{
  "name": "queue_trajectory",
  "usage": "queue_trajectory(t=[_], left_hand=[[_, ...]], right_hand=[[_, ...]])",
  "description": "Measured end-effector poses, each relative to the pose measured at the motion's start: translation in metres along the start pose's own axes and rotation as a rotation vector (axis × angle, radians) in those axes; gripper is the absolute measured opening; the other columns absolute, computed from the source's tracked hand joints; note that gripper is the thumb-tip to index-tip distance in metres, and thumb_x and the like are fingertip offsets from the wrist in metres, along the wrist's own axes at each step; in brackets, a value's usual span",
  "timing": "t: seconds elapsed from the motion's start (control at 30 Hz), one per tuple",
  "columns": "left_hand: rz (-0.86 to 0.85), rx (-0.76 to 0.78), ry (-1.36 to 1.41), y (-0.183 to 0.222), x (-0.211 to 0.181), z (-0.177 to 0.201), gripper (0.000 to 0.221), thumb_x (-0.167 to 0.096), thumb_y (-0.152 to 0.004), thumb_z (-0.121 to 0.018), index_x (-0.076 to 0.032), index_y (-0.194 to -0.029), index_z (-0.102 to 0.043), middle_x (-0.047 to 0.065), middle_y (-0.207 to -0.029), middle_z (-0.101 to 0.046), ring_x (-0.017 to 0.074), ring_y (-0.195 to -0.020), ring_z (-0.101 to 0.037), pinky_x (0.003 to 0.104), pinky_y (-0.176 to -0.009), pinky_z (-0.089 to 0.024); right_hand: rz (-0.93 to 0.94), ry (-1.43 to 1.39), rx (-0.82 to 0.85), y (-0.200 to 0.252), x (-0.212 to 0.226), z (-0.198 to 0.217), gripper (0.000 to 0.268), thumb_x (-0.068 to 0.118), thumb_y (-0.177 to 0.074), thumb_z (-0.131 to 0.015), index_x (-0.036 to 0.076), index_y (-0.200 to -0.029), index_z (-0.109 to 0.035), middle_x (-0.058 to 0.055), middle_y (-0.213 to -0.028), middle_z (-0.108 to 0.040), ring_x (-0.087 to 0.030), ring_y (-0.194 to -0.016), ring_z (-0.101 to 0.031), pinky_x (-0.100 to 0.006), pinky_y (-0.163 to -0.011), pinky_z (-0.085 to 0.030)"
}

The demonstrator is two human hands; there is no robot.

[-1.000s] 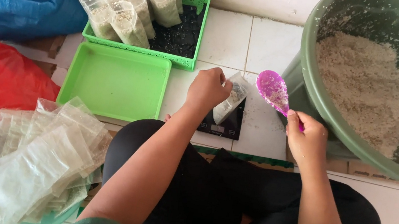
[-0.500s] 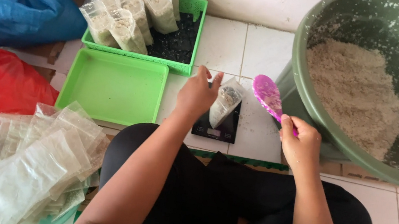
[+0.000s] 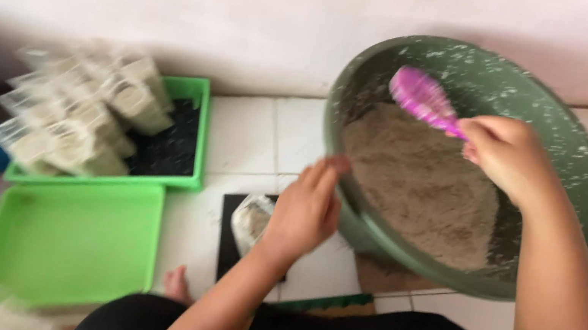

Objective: Packaging white powder from a large basin into small plastic bags and weighing them on a digital scale.

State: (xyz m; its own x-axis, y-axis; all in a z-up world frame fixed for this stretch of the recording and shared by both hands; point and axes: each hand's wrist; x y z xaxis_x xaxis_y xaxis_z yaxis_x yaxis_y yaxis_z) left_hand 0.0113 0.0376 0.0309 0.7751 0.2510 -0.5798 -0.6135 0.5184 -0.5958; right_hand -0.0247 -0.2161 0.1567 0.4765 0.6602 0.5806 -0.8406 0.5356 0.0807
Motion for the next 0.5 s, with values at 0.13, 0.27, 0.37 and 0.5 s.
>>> queue_trajectory(t=[0.13,0.27,0.37,0.5], left_hand=[[-0.053,0.131,-0.104,0.006,0.004,-0.015,0.060,0.002,-0.079,-0.047,-0.004,-0.138,-0.045,0.012,-0.139,-0.051,0.0364,-0.097,-0.058,0.048,-0.067,-0.052],[-0.031,0.158,-0.058,-0.001,0.005,-0.011,0.047,0.003,-0.080,-0.051,-0.002,-0.127,-0.050,0.014,-0.135,-0.049,0.0367,-0.095,-0.056,0.047,-0.065,-0.051],[0.011,0.157,0.039,-0.004,0.007,-0.012,0.036,0.004,-0.085,-0.051,-0.002,-0.120,-0.053,0.014,-0.130,-0.051,0.0358,-0.099,-0.058,0.046,-0.068,-0.052],[0.025,0.108,0.089,-0.007,0.009,-0.016,0.034,0.007,-0.083,-0.050,-0.004,-0.115,-0.055,0.013,-0.121,-0.053,0.0324,-0.099,-0.064,0.041,-0.064,-0.054]], right_hand=[[0.019,0.446,0.319,-0.085,-0.047,-0.031,0.032,0.026,-0.103,-0.048,0.013,-0.123,-0.068,-0.008,-0.122,-0.071,-0.024,-0.103,-0.070,-0.041,-0.093,-0.054],[0.027,0.843,0.445,-0.132,-0.095,-0.080,0.027,0.026,-0.095,-0.050,0.018,-0.096,-0.076,-0.002,-0.083,-0.067,-0.019,-0.068,-0.060,-0.034,-0.059,-0.042],[0.006,0.938,0.484,-0.126,-0.089,-0.102,0.022,0.020,-0.098,-0.050,0.017,-0.096,-0.071,-0.001,-0.074,-0.062,-0.017,-0.063,-0.057,-0.031,-0.052,-0.041],[0.041,0.909,0.552,-0.095,-0.053,-0.114,0.020,0.014,-0.098,-0.055,0.024,-0.109,-0.068,0.004,-0.086,-0.069,-0.012,-0.076,-0.066,-0.023,-0.057,-0.054]])
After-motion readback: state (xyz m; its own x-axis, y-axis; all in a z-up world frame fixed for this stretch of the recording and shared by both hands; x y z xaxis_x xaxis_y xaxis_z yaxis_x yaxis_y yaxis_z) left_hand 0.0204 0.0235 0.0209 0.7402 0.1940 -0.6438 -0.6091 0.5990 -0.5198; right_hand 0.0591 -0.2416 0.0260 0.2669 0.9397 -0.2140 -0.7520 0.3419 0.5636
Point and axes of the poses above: each hand's wrist, its own y-axis away from the middle knuckle, its own z-axis out of the back of the hand, x = y × z
